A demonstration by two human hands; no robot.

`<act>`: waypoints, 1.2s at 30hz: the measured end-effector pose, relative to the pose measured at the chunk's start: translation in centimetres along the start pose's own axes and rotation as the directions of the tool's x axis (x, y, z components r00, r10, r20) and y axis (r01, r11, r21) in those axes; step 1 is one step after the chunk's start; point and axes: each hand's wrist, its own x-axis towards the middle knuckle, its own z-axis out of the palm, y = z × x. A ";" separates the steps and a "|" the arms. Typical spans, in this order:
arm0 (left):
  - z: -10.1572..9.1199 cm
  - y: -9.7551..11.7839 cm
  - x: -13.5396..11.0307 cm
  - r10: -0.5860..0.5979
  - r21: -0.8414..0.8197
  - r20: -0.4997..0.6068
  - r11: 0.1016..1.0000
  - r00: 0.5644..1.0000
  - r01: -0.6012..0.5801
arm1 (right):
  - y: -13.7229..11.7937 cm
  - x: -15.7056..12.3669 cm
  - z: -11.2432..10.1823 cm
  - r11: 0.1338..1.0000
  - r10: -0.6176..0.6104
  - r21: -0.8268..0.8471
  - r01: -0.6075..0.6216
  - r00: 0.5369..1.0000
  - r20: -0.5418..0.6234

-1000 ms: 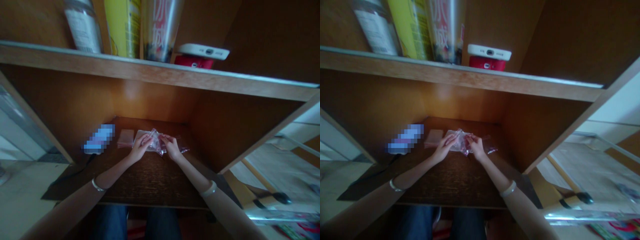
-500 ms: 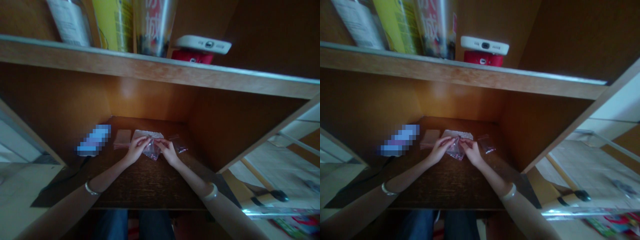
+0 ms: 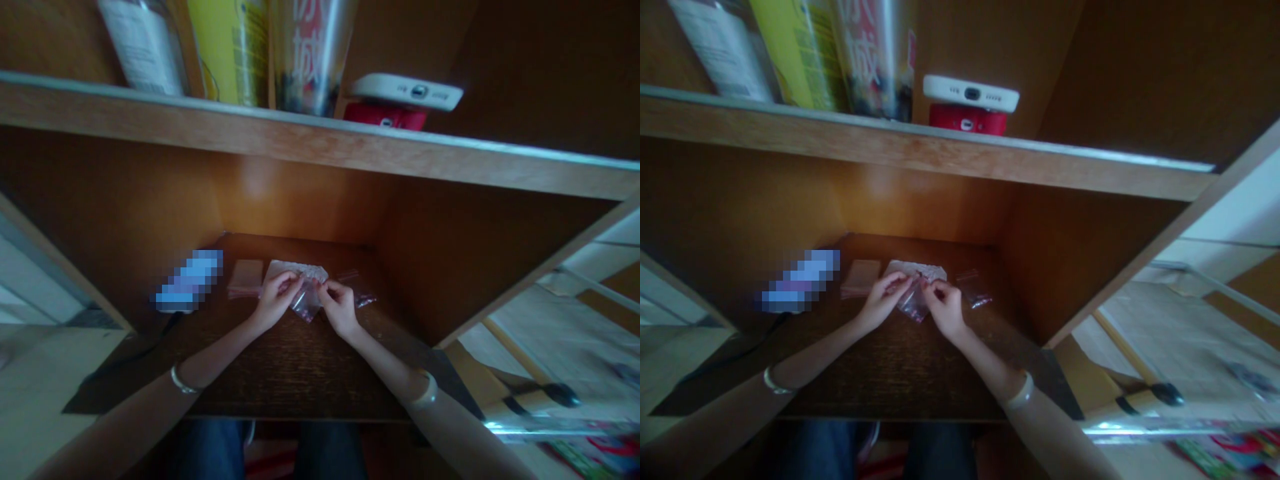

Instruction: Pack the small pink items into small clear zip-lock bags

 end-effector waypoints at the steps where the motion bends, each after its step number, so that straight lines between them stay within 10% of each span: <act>1: 0.0 0.1 -0.1 0.037 0.044 -0.008 0.998 0.999 -0.036 | 0.0 -0.2 0.1 1.000 0.015 0.019 -0.015 0.999 0.041; 23: 0.0 1.3 -1.1 0.195 0.141 0.109 0.968 0.975 -0.209 | 0.1 -0.1 0.6 0.828 0.276 0.398 -0.395 0.905 0.323; 36: 0.3 0.7 -1.0 0.218 0.235 0.044 0.946 0.975 -0.222 | -0.4 -0.2 0.6 0.900 0.226 0.332 -0.282 0.954 0.199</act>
